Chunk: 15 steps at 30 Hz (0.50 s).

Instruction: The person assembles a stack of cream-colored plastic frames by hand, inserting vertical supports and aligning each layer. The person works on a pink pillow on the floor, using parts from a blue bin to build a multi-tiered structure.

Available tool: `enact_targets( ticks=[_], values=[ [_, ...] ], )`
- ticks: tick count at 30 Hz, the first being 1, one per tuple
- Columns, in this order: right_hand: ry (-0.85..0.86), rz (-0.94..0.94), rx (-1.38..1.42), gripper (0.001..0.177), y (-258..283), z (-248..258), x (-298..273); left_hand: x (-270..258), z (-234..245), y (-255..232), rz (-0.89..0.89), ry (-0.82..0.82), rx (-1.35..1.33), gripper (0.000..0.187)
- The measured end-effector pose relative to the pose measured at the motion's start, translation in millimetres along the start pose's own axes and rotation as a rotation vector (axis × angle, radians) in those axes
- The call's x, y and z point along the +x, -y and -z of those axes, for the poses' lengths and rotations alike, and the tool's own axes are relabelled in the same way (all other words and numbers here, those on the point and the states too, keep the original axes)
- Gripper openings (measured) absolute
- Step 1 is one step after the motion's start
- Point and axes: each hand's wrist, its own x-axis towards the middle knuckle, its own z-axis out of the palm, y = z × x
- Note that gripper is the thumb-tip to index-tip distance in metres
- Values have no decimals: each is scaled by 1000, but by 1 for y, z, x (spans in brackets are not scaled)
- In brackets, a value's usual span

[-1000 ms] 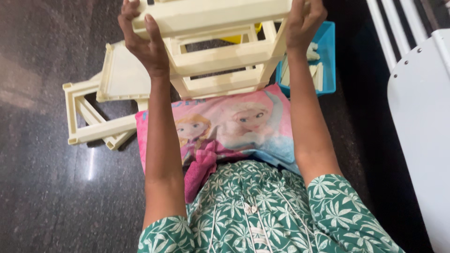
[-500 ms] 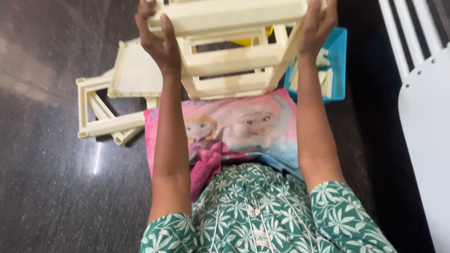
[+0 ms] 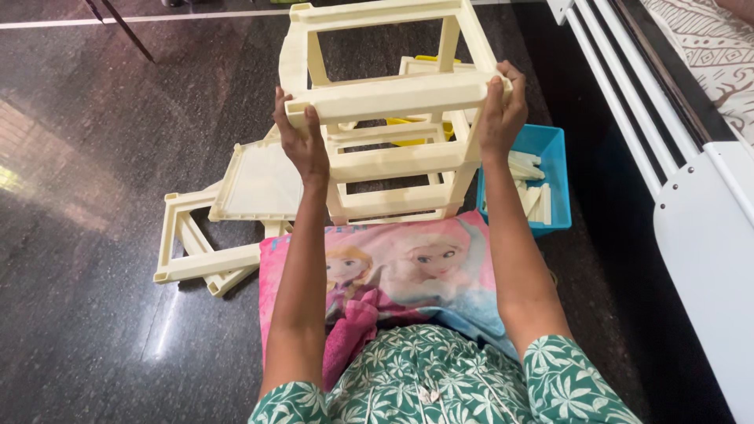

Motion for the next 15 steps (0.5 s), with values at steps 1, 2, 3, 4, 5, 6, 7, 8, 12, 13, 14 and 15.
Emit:
enact_targets(
  ticks=[1,2,3,4,5,6,7,8,12,13,14,15],
  values=[
    [-15,-23,-59,37,1,-5,2,-1,-2,3,-60,11,-16,61],
    [-21,-20,-31,40,1,-6,-2,-8,-1,8,-114,25,-32,63],
    [-27,-16,-2,42,0,-8,-7,-15,2,14,-26,52,-19,59],
    [-29,-15,25,45,0,-9,-14,-24,6,21,66,80,-4,55],
    [-39,13,12,49,-2,-10,-24,-31,11,29,158,109,11,51],
    [-41,37,-3,55,-4,-10,-38,-40,16,38,205,135,74,51],
    [-42,62,-18,62,-6,-9,-52,-48,21,47,252,161,138,51],
    [-28,148,-108,68,-9,-8,-64,-56,26,56,301,185,200,50],
    [114,315,-376,80,-26,-2,-122,-84,49,92,-91,193,402,55],
    [165,316,-419,80,-30,1,-136,-95,56,100,-52,218,361,58],
    [267,334,-495,76,-33,1,-147,-100,61,109,-25,238,321,60],
    [368,356,-570,73,-36,2,-157,-109,65,117,-5,250,314,65]
  ],
)
